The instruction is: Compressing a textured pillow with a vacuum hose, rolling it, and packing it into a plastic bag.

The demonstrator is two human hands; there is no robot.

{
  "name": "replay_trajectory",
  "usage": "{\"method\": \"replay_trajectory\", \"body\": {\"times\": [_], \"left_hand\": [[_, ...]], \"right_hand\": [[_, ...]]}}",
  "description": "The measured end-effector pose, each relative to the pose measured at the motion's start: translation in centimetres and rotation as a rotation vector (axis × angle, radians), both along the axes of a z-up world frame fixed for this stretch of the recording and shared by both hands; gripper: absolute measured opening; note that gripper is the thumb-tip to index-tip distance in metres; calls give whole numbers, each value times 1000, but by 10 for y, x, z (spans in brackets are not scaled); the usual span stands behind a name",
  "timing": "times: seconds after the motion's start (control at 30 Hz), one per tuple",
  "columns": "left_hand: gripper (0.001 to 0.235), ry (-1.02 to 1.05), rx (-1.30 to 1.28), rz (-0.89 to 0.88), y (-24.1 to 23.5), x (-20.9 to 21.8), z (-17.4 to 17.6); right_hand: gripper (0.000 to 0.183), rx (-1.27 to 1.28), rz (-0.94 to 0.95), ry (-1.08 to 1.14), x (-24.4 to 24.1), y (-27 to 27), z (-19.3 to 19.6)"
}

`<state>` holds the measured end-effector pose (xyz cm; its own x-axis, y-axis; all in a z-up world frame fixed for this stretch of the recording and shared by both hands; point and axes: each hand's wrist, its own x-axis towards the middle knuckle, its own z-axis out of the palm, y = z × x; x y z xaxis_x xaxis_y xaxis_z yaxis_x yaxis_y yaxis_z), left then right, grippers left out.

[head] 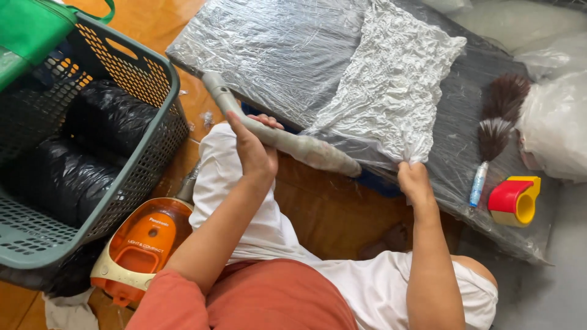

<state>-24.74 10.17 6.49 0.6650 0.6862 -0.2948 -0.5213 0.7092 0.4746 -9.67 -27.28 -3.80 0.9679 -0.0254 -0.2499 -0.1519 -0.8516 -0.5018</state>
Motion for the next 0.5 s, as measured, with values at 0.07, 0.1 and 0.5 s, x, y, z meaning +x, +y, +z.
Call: {"method": "replay_trajectory", "body": {"times": [0.07, 0.1, 0.5], "left_hand": [[55, 56, -54, 31, 26, 9, -19], [59, 116, -109, 59, 38, 14, -29], [73, 456, -284, -83, -37, 69, -160]], "right_hand": [[57, 6, 7, -6, -20, 22, 35], [58, 11, 11, -7, -30, 32, 51], [65, 27, 6, 95, -50, 54, 88]]}}
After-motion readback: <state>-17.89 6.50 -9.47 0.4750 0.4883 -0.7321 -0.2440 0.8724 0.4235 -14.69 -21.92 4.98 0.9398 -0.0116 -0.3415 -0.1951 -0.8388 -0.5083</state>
